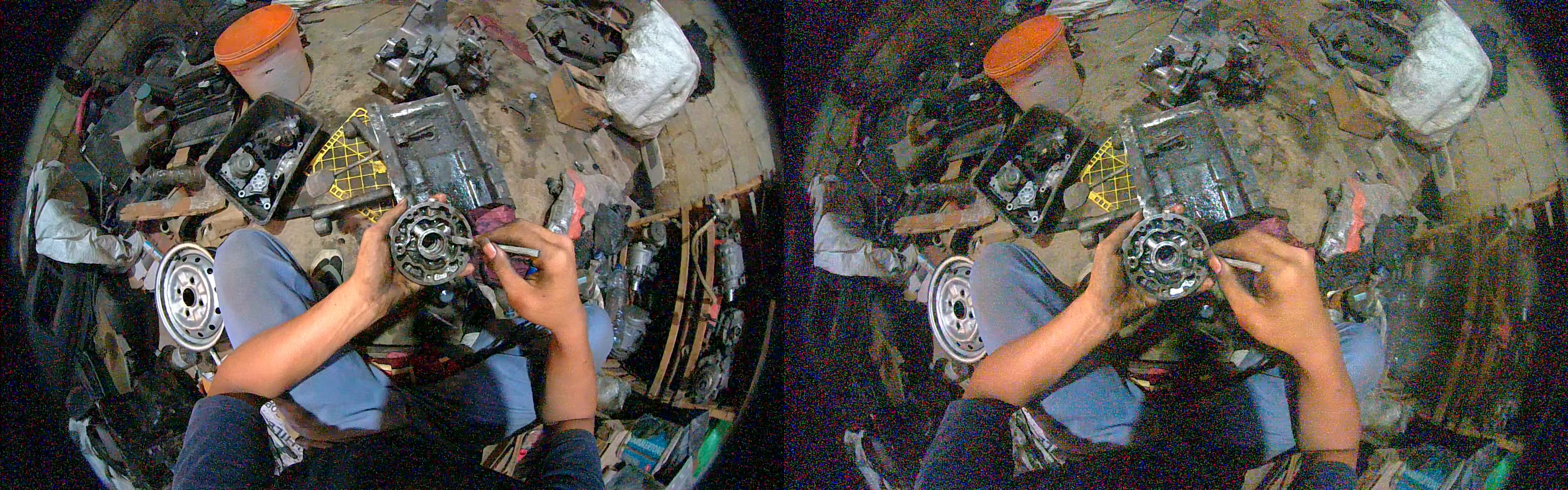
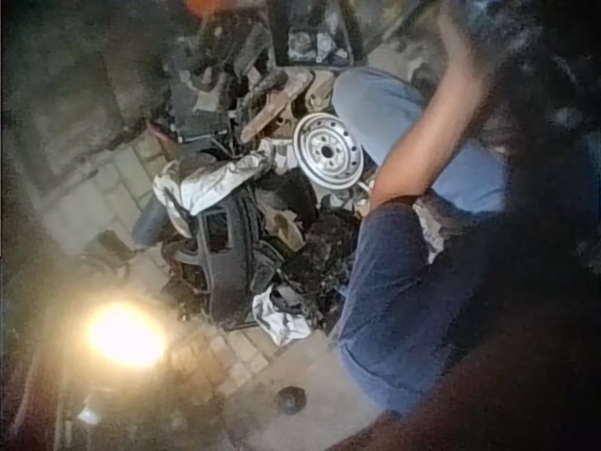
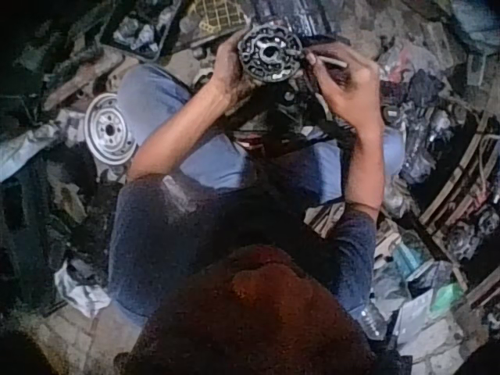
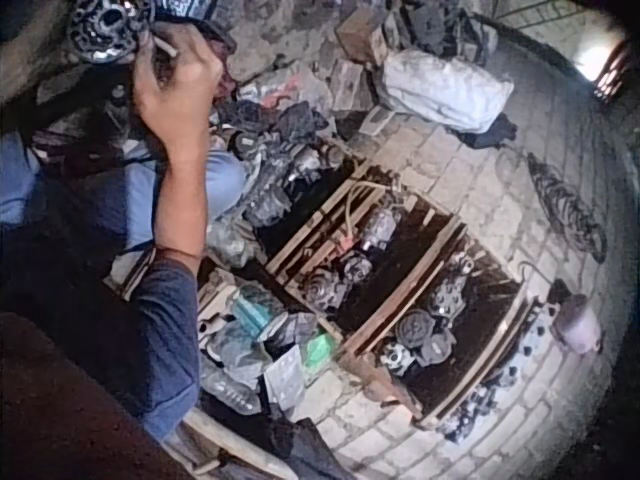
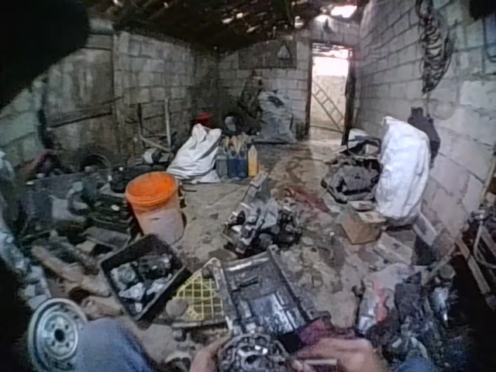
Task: The person cleans a grease-covered mechanical part using a metal rod and a cloth while sitting on the floor.
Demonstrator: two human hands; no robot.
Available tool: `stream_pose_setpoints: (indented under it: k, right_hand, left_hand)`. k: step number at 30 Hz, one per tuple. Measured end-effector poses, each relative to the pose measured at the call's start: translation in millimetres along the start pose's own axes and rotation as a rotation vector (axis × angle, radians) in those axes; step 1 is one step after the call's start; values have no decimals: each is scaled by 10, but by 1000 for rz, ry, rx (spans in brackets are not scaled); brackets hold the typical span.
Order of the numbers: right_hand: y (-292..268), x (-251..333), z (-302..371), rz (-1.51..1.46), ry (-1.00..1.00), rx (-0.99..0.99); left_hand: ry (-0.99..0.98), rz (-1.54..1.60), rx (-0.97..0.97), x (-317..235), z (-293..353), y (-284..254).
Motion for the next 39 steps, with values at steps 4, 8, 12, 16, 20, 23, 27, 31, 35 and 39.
stream_pose_setpoints:
  k: [4,8,12,16,20,23,27,31,35,39]
  right_hand:
    - [179,73,99,95,-46,96]
    - [334,80,155,186,-83,151]
    - [322,23,127,111,-2,106]
    - [201,-129,103,7,88,-31]
    - [150,-172,102,-27,134,-94]
    - [153,-124,123,-8,29,-126]
    - [220,-127,178,-26,3,-116]
    - [260,-100,181,-26,-53,-87]
    - [176,-91,195,-30,-24,-127]
    - [193,-52,170,-33,0,-64]
  left_hand:
    - [33,-11,-59,-23,-38,-138]
    - [62,-81,-141,-45,-23,-233]
    - [69,-81,-184,-46,-42,-308]
    - [66,-112,-164,-49,-24,-238]
    - [50,-56,-139,1,-53,-286]
    - [28,-28,-142,43,-55,-287]
    - [61,-56,-169,-18,-52,-263]
    - [86,-48,-156,-75,-53,-231]
    - [101,-88,-115,-121,-71,-240]
    - [91,-102,-128,-126,-63,-197]
Point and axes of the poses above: each hand's wrist, its own z-axis away from the middle knuckle, its own y-axis out of the palm, x = y × z, the point moved 10 cm from there along -z, towards the middle knuckle, and after that the axes turned 12 degrees about -z, right-handed, at the moved point
